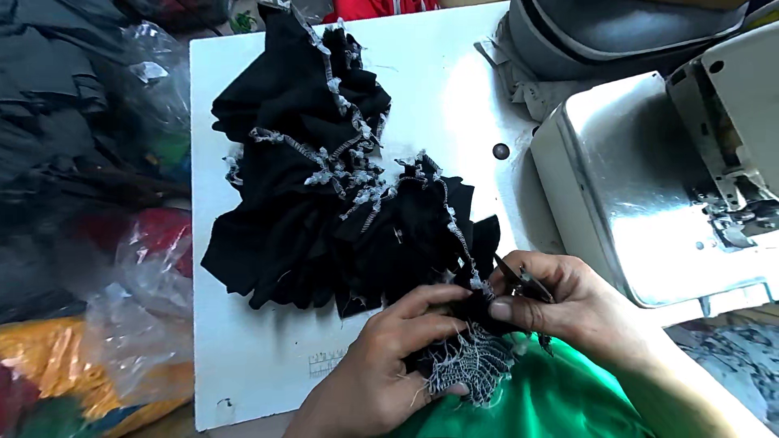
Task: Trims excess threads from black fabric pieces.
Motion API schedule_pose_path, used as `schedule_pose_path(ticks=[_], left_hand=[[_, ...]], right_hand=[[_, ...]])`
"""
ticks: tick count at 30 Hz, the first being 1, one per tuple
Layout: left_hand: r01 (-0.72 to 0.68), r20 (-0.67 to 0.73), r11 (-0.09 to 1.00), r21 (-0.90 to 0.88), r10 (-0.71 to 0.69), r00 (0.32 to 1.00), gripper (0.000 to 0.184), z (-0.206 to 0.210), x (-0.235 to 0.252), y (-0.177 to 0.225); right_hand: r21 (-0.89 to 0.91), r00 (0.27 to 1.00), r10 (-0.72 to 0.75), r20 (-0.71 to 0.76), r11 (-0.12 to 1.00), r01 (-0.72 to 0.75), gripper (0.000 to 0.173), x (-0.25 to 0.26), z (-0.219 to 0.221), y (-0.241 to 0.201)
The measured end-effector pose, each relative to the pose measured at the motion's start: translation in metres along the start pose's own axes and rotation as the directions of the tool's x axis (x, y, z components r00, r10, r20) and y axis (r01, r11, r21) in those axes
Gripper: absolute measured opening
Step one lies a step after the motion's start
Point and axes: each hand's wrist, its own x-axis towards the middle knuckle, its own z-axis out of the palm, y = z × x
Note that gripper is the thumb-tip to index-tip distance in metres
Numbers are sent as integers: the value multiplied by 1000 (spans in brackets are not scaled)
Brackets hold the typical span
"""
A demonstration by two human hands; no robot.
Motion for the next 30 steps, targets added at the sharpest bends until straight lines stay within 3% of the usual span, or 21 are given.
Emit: schedule_pose_path(ticks=[4,7,14,17,19,20,22,24,27,30], left_hand=[[-22,-124,994,106,35,992,35,-3,-3,4],[-47,-116,985,167,66,991,33,-4,-8,8],[-52,-146,983,175,78,986,30,0,-15,11],[-33,-154,984,174,60,986,30,-1,-17,11],[-22,-135,989,148,42,990,32,-3,-18,9],[-20,-123,990,137,37,992,33,-4,-19,8],[-5,-95,991,134,18,995,36,-7,-20,8],[1,-75,995,102,7,997,36,-10,-22,10],[-30,-37,999,-18,30,999,31,-17,-22,15],[-18,-77,991,-129,8,997,24,-18,-19,22]], right_hand=[[187,984,156,-82,973,-139,9,1,0,3],[404,941,339,13,859,-315,13,3,1,0],[470,897,396,194,765,-440,13,5,4,0],[309,948,318,7,901,-304,13,2,7,4],[-9,975,90,-204,995,-94,4,-2,11,8],[-162,963,-49,-264,987,6,4,-2,12,10],[-302,929,-220,-298,945,127,5,0,9,8],[-299,917,-249,-312,942,154,4,3,7,3],[-172,945,-168,-280,977,123,5,3,4,2],[-177,969,-199,-144,969,172,2,4,4,1]])
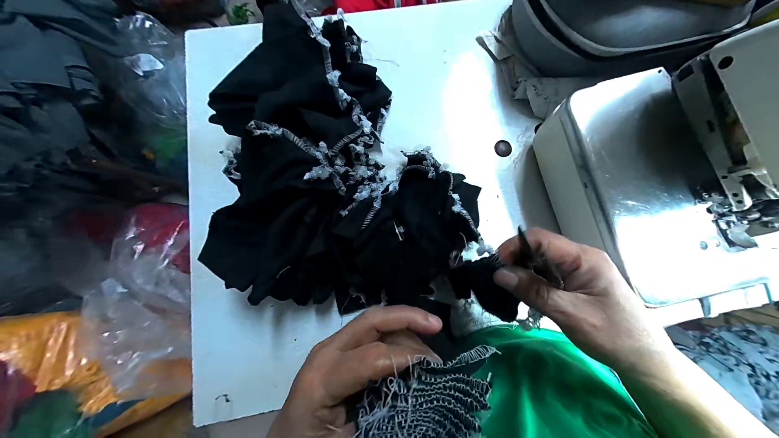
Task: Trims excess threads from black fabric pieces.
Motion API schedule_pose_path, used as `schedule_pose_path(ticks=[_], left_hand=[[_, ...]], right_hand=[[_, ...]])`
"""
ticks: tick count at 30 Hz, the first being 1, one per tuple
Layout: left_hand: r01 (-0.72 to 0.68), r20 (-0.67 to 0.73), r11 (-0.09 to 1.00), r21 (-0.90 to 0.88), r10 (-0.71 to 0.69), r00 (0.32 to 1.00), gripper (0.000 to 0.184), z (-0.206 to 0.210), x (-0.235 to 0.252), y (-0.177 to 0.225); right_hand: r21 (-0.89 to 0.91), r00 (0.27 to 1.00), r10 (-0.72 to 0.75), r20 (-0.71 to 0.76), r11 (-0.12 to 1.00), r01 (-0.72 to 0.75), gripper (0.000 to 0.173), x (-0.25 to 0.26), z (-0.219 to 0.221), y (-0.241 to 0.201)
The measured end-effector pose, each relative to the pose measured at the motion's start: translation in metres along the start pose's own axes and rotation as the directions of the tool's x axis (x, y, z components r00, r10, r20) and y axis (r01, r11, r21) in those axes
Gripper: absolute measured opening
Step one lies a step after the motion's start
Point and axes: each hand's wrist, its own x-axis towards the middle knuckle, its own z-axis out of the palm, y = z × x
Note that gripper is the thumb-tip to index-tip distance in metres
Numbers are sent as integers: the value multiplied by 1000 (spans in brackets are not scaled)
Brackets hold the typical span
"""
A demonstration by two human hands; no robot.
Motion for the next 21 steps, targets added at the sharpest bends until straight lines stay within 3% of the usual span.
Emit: schedule_pose_path(ticks=[4,11,15,21], left_hand=[[-19,18,997,-72,20,1000,26,4,9,1],[1,36,999,-42,0,999,37,15,17,-7],[66,-30,994,-88,-69,997,37,21,16,-13],[121,-59,952,-282,-143,988,45,26,17,-15]], right_hand=[[-25,995,-72,73,997,74,4,1,2,1],[11,980,154,130,988,-156,8,-10,-3,-3],[40,974,101,201,993,-112,18,-11,-2,-7],[-61,969,-82,232,993,99,26,-10,-1,-5]])
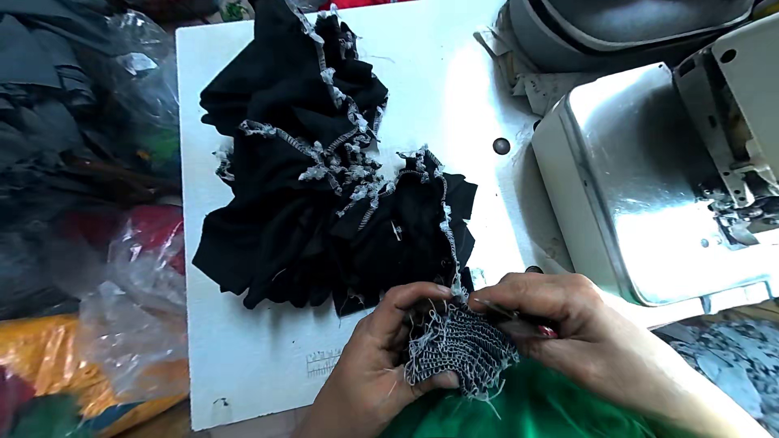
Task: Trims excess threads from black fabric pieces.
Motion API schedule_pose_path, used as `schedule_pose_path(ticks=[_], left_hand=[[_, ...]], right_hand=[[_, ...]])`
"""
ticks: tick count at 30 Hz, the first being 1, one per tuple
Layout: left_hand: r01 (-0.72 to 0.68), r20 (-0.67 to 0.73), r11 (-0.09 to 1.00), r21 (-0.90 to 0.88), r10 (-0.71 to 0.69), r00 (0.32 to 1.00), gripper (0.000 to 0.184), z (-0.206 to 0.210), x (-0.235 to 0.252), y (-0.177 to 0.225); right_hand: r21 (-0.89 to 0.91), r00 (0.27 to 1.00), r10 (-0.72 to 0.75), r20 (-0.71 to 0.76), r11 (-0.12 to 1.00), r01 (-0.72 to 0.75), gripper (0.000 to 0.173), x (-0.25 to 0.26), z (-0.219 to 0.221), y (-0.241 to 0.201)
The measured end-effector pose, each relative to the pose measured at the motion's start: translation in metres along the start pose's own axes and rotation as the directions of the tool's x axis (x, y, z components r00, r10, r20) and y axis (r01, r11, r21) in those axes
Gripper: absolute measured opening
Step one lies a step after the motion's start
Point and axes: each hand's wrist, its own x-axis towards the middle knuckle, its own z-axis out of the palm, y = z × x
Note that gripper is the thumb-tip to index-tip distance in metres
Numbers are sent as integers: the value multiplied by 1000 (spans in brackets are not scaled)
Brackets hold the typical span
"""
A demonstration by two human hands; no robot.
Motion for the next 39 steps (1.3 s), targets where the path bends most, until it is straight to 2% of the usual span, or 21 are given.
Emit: schedule_pose_path(ticks=[3,6,8,12,15,17,20,22,24,26,27,29,34,39], left_hand=[[28,34,999,39,-29,999,47,-4,-3,-1],[14,131,994,110,-28,991,52,-11,-4,-2],[-43,151,981,192,14,988,43,-14,-4,-1],[-57,37,968,245,49,998,38,-18,-7,6],[-57,-12,947,317,64,998,38,-24,-8,13],[-59,-7,938,342,65,998,38,-26,-9,14],[-63,1,940,335,67,998,39,-26,-12,10],[-57,-7,940,336,63,998,39,-25,-14,6],[-56,-14,946,318,64,998,39,-24,-15,5],[-54,-14,946,321,62,998,39,-24,-16,5],[-52,-10,943,329,58,998,38,-24,-15,5],[-48,-5,942,331,52,999,37,-25,-15,6],[-38,-19,956,289,45,999,37,-24,-17,6],[-41,-11,953,299,47,999,35,-22,-19,5]], right_hand=[[-36,998,-41,38,998,42,30,0,0,-1],[-12,992,-87,90,996,89,32,0,1,-1],[2,990,-91,111,996,92,33,0,0,0],[-40,995,-56,85,997,60,24,1,-10,-2],[-73,1000,-21,3,997,21,15,-2,-22,-1],[-85,994,31,-109,996,-40,13,-5,-25,0],[-144,932,139,-336,970,-196,18,-9,-25,3],[-111,901,195,-387,961,-255,20,-16,-25,2],[51,942,236,-239,972,-231,33,-27,-23,-2],[243,981,191,42,950,-195,56,-34,-17,-8],[295,977,155,147,936,-193,62,-34,-12,-8],[318,954,152,259,919,-233,62,-35,-6,-8],[205,934,211,287,940,-275,50,-33,-2,-10],[65,961,237,145,966,-248,47,-31,5,-7]])
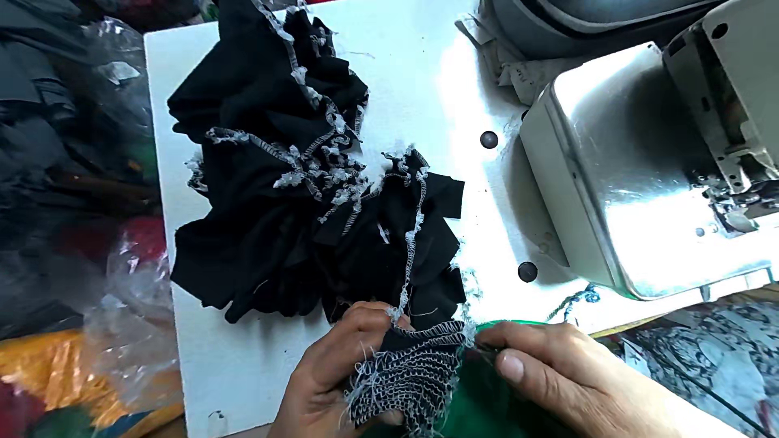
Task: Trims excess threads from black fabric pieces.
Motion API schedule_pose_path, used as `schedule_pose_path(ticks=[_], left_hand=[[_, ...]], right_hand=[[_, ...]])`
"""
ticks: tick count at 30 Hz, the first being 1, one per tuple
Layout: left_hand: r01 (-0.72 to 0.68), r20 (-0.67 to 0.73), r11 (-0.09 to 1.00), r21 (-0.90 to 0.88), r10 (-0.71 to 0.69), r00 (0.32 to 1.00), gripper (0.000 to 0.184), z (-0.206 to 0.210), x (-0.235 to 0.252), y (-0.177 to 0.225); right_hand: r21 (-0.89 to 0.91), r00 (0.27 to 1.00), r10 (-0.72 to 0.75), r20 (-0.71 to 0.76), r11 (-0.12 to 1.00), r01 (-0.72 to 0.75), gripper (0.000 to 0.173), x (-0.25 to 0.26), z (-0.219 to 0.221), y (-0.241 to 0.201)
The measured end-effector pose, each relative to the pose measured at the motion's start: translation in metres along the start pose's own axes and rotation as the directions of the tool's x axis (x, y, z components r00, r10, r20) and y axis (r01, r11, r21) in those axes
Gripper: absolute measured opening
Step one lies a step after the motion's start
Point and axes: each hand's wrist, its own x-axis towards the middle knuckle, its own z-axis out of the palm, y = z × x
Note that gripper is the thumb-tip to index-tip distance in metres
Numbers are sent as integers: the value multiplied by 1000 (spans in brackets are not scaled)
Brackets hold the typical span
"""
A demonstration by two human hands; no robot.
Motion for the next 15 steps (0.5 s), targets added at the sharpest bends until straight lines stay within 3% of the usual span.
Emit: schedule_pose_path(ticks=[3,9,15], left_hand=[[-6,18,1000,-13,7,1000,34,1,1,0],[-10,16,1000,-11,11,1000,36,2,1,-2],[71,19,985,-154,-69,997,39,9,2,3]], right_hand=[[12,995,-25,-94,1000,27,48,3,2,4],[14,985,-118,-128,993,121,44,5,6,10],[-13,959,-177,-221,984,179,45,12,15,16]])
